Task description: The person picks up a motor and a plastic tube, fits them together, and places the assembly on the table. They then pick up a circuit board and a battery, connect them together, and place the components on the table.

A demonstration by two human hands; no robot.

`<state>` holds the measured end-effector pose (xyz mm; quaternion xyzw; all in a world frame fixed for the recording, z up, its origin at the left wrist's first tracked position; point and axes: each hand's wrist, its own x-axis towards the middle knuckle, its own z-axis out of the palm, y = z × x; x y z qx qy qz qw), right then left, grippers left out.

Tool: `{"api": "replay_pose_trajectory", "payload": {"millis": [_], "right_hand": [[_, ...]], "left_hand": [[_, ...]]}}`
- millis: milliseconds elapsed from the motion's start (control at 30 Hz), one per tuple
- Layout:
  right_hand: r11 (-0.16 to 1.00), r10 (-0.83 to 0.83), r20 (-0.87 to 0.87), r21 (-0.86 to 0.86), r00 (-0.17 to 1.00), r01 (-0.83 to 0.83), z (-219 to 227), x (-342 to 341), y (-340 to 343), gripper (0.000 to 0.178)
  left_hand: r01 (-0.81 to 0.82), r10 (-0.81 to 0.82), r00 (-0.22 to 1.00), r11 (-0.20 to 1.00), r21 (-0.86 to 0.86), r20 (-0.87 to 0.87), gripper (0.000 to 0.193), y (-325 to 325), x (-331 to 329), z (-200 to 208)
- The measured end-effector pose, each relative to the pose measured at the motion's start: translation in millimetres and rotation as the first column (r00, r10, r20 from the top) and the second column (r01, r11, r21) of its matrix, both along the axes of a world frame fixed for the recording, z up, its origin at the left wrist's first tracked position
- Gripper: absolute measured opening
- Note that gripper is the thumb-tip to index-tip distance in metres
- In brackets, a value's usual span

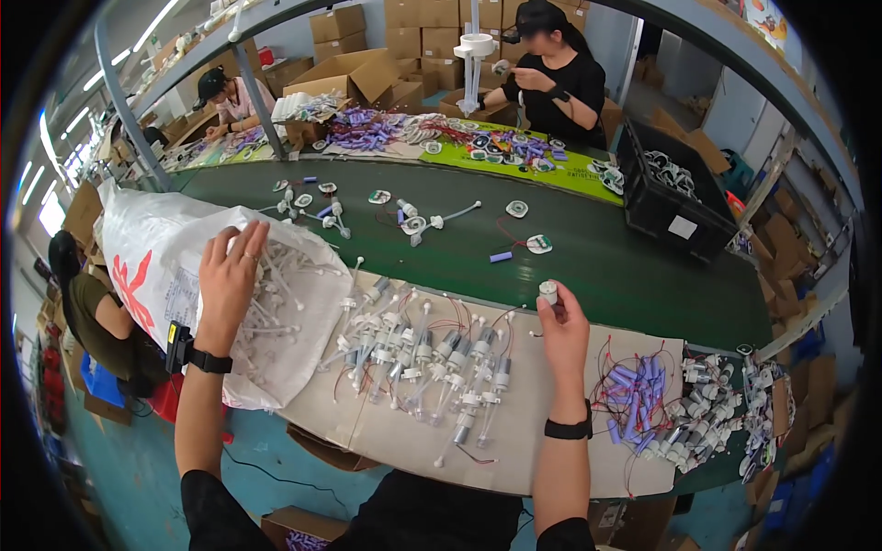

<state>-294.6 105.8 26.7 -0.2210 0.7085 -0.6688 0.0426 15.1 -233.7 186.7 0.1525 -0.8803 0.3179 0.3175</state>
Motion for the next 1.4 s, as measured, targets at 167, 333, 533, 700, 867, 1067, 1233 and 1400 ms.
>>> {"api": "replay_pose_trajectory", "payload": {"millis": [167,333,533,700,867,1067,1233,1400], "right_hand": [[0.997,0.001,0.015,-0.078,1.000,0.000,-1.7,-4.3,0.6,0.040],[0.995,0.015,0.010,-0.097,1.000,-0.014,3.8,-7.7,3.8,0.040],[0.986,0.028,0.001,-0.163,1.000,-0.028,2.2,-6.0,-3.7,0.040],[0.958,0.063,0.101,-0.285,0.993,-0.032,68.7,-11.1,-10.4,0.034],[0.840,0.399,0.320,-0.502,0.859,-0.204,82.0,-15.0,-24.2,0.024],[0.870,0.348,0.355,-0.467,0.867,-0.158,64.7,-15.1,-59.6,0.019],[0.868,0.279,0.378,-0.493,0.883,-0.063,61.2,-22.5,-49.1,0.014],[0.931,0.137,0.284,-0.363,0.949,-0.026,47.1,-13.5,-65.2,0.017]], "left_hand": [[0.241,0.075,0.900,0.737,0.631,-0.430,0.043,52.8,-49.5,14.1],[0.798,0.243,0.475,-0.525,0.297,-0.846,0.043,92.6,-130.6,-37.9],[0.690,0.297,0.355,-0.723,0.034,-0.886,0.059,146.8,-206.5,-89.2],[0.740,-0.078,0.492,-0.488,0.464,-0.867,0.057,162.3,-229.7,-91.2],[0.776,-0.276,0.520,-0.244,0.582,-0.808,0.045,159.1,-235.6,-89.2],[0.732,0.004,0.487,-0.549,0.405,-0.874,0.020,159.1,-244.8,-109.3],[0.780,-0.111,0.509,-0.361,0.512,-0.854,0.004,167.2,-259.8,-116.4],[0.837,0.002,0.463,-0.331,0.436,-0.887,0.010,166.3,-259.1,-124.6]]}}
